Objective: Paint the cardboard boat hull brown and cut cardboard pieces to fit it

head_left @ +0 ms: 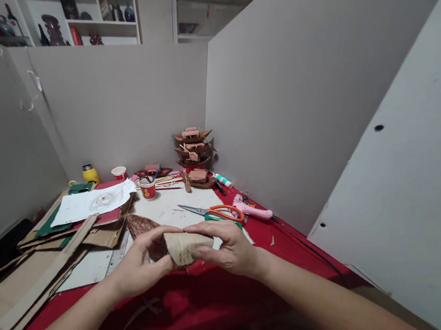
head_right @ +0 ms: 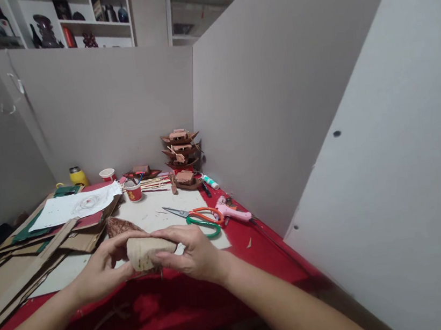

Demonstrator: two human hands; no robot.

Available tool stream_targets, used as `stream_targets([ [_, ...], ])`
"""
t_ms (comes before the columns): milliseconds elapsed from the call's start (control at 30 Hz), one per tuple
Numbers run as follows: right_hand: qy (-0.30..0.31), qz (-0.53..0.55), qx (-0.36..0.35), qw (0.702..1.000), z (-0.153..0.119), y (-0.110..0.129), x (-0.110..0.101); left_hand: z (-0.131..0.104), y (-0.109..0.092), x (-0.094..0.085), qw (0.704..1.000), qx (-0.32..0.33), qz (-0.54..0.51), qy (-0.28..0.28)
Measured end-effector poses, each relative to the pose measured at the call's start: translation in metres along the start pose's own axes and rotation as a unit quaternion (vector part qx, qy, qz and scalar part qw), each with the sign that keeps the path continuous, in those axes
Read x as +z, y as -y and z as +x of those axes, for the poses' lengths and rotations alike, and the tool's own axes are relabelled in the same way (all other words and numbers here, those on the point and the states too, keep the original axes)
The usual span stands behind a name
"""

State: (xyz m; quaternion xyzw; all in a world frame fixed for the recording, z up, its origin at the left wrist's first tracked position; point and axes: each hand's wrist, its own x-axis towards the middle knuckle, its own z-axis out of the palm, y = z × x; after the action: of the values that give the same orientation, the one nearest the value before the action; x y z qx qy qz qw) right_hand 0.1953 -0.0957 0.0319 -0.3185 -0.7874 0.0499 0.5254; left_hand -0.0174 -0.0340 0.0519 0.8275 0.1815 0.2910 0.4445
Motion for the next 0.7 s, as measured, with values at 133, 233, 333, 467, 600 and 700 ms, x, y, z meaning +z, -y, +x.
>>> stream_targets([
  [133,-0.009,-0.002,0.009,1.0,0.001,-0.002,-0.004,-0.001,-0.002,-0.005,0.991,-0.008,-0.108,0.076],
  [233,-0.008,-0.024,-0.007,1.0,0.001,-0.003,-0.006,-0.002,-0.002,-0.006,0.99,-0.01,-0.112,0.083],
  [333,-0.005,-0.04,-0.019,0.999,0.001,-0.005,-0.005,-0.004,-0.003,-0.001,0.991,-0.035,-0.112,0.067],
  [467,0.012,-0.031,-0.008,0.999,0.003,-0.004,-0.003,-0.005,-0.005,0.006,0.994,-0.041,-0.1,0.009],
  [600,0.048,-0.012,0.032,0.998,0.007,-0.001,-0.007,0.0,-0.004,0.0,0.994,-0.043,-0.104,-0.012],
  [700,0.094,0.014,0.119,0.988,0.011,-0.002,-0.008,0.005,0.001,-0.008,0.989,-0.053,-0.135,-0.027],
])
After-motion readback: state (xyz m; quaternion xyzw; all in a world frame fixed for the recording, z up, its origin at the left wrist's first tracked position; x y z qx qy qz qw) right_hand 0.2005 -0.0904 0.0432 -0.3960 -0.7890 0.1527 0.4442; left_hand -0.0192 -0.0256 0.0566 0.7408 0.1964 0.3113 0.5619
